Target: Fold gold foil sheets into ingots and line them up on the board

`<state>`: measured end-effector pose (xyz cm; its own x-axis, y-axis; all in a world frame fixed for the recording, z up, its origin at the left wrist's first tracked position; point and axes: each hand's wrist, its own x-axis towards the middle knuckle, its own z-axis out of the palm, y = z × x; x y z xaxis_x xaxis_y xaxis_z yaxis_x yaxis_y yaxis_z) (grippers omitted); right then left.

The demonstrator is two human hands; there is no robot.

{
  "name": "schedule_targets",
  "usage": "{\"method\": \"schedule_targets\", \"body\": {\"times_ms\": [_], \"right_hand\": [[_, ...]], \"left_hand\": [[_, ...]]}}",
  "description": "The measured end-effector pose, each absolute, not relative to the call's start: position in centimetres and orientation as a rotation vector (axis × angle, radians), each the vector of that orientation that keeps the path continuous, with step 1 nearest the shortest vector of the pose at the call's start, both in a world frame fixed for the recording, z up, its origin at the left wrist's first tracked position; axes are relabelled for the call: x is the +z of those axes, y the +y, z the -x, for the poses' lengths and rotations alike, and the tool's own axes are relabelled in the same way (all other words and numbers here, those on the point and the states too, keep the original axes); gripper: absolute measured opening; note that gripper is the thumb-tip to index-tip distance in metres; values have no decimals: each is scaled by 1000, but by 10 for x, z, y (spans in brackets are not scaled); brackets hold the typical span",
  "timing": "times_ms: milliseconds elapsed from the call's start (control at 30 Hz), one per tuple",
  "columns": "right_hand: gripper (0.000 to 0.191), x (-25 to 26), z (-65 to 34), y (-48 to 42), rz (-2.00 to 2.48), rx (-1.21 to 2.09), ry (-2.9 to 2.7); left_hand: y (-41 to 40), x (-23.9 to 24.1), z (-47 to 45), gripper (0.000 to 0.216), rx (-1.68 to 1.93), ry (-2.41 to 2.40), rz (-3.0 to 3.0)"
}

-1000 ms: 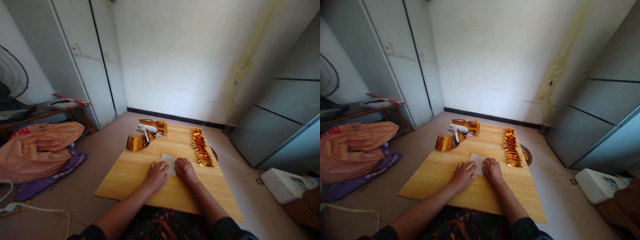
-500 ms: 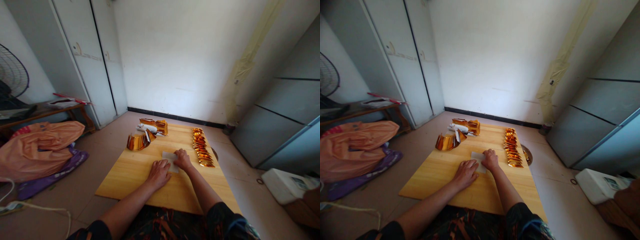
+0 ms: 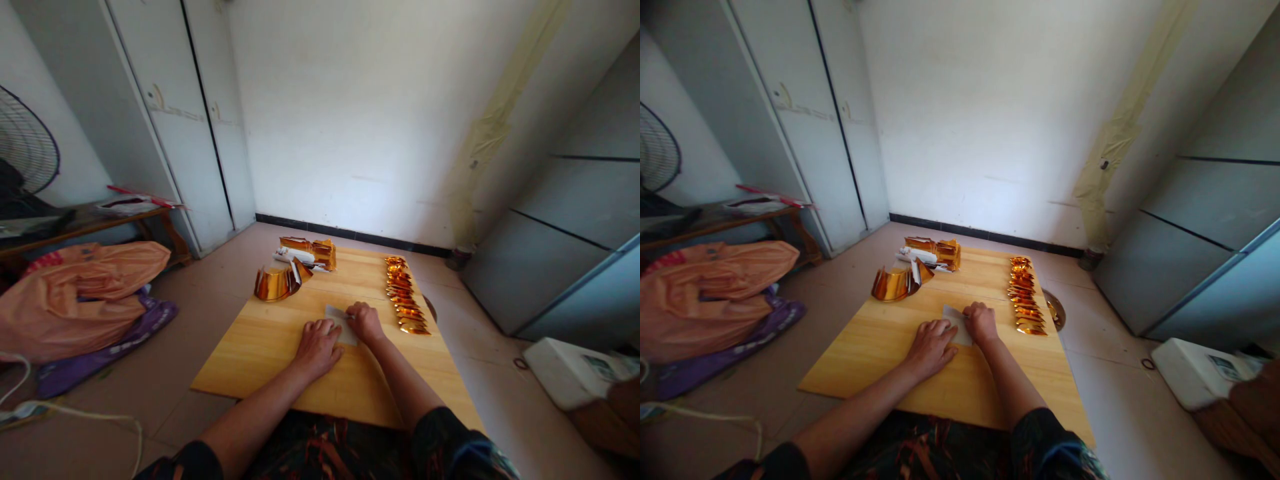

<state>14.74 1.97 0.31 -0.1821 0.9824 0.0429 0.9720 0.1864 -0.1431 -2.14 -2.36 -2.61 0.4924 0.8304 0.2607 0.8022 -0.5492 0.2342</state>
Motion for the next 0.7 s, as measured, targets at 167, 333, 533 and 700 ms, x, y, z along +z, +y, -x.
{"method": "schedule_targets", "body": {"times_ms": [167, 333, 533, 700], "right_hand": [[23, -3, -148, 9, 1741, -78, -2481], [22, -2, -149, -3, 1680, -149, -2571], [22, -3, -142, -10, 1699, -100, -2614], [22, -6, -140, -10, 1712, -96, -2610]], "left_hand": [[-25, -22, 23, 38, 554, 1423, -2636], [-28, -19, 23, 30, 583, 1414, -2647], [-32, -15, 27, 21, 573, 1373, -2735], [-25, -14, 25, 33, 726, 1295, -2753]]}}
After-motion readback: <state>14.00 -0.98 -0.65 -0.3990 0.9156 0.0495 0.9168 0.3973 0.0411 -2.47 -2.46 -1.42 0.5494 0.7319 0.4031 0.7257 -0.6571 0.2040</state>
